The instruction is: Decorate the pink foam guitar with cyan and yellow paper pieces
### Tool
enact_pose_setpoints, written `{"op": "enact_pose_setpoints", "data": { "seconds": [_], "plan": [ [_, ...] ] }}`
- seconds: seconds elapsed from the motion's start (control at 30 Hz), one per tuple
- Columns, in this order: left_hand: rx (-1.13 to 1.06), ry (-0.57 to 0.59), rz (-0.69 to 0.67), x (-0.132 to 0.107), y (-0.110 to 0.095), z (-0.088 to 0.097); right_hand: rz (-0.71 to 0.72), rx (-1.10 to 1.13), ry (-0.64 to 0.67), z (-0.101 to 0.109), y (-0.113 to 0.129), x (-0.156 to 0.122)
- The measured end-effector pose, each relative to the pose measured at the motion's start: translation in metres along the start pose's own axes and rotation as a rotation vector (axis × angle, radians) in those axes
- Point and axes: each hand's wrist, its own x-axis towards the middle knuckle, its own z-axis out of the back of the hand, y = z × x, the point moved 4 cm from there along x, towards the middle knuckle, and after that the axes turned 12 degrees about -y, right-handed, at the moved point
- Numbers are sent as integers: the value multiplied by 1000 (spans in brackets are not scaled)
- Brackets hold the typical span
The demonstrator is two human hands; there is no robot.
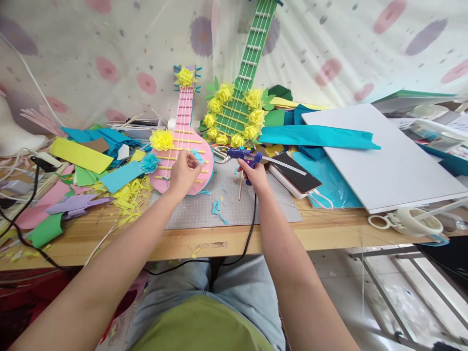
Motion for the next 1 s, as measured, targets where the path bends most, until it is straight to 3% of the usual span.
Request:
{"op": "enact_pose_setpoints", "data": {
  "seconds": [0.13,0.23,0.37,0.57,1.0],
  "plan": [
    [-445,-63,289,-19,12,-7,32,21,74,-3,7,-6],
    [-623,-148,390,-30,22,-14,66,-22,186,-6,11,-12],
    [-676,-209,338,-38,30,-18,79,-74,326,-10,13,-18],
    [-672,-228,302,-44,39,-19,79,-119,434,-10,12,-20],
    [-655,-258,268,-48,44,-20,48,-304,439,-11,9,-21]
  ]
}}
